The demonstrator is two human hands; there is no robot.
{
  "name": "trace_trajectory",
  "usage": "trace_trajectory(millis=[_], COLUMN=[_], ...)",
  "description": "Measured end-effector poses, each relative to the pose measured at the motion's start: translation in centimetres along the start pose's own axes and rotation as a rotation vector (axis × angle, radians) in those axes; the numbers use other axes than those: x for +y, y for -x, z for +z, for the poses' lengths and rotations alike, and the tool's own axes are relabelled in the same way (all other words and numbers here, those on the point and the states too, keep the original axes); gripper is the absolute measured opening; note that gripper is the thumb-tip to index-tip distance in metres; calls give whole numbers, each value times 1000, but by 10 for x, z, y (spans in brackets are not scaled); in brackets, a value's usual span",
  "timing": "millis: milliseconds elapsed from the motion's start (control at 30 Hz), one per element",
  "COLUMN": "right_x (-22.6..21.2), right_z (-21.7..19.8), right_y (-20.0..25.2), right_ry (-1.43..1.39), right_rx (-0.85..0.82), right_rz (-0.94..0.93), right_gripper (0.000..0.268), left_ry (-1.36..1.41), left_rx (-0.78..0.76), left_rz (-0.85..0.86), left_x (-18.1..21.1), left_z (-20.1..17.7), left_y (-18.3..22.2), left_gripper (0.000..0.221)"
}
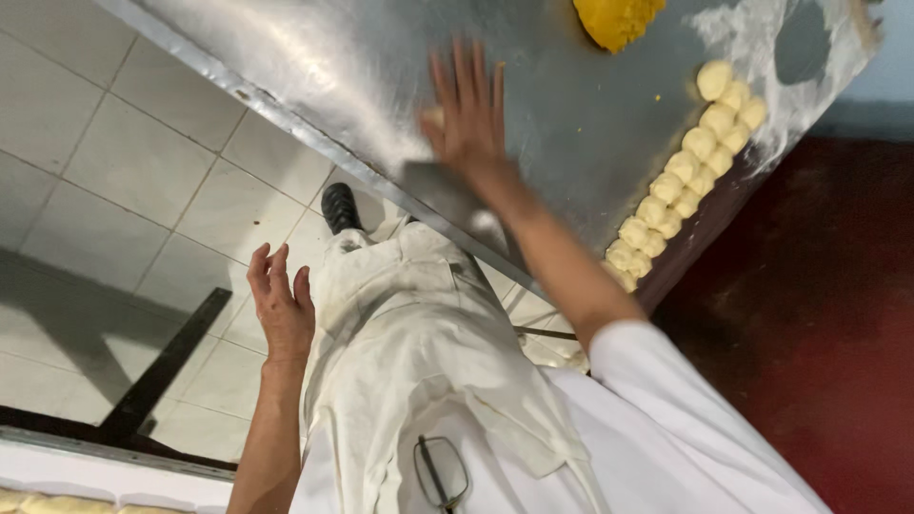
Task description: The person shapes small portions of dough by hand, filling them with a yellow paste and rolling them into logs on a metal work surface.
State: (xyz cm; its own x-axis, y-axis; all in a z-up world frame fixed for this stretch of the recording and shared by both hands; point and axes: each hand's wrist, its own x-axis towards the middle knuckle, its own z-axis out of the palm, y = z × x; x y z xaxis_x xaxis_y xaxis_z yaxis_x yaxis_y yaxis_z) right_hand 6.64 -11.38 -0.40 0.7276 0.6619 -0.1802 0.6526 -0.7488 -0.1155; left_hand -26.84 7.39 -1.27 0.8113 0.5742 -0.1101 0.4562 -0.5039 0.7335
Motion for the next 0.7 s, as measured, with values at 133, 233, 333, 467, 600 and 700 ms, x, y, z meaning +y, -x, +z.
trace_trajectory(millis=[133,233,333,467,600,700], right_x=[-27,-19,19,26,-3,-11], right_z=[15,38,41,35,25,30], right_y=[91,71,-8,-66,1,68], right_ry=[-128,-9,3,-19,-138,-197], right_rx=[54,142,167,247,238,287], right_rz=[-145,-158,-95,-55,-158,-217], right_gripper=[78,73,69,72,91,74], left_ry=[65,126,165,169,173,292], left_rx=[7,7,-32,-80,-84,-38], left_rz=[-90,-55,52,198,131,89], left_x=[5,17,40,76,106,112], left_z=[2,15,33,40,39,52], left_y=[8,-8,-33,-66,-69,-56], left_gripper=[41,41,43,41,37,34])
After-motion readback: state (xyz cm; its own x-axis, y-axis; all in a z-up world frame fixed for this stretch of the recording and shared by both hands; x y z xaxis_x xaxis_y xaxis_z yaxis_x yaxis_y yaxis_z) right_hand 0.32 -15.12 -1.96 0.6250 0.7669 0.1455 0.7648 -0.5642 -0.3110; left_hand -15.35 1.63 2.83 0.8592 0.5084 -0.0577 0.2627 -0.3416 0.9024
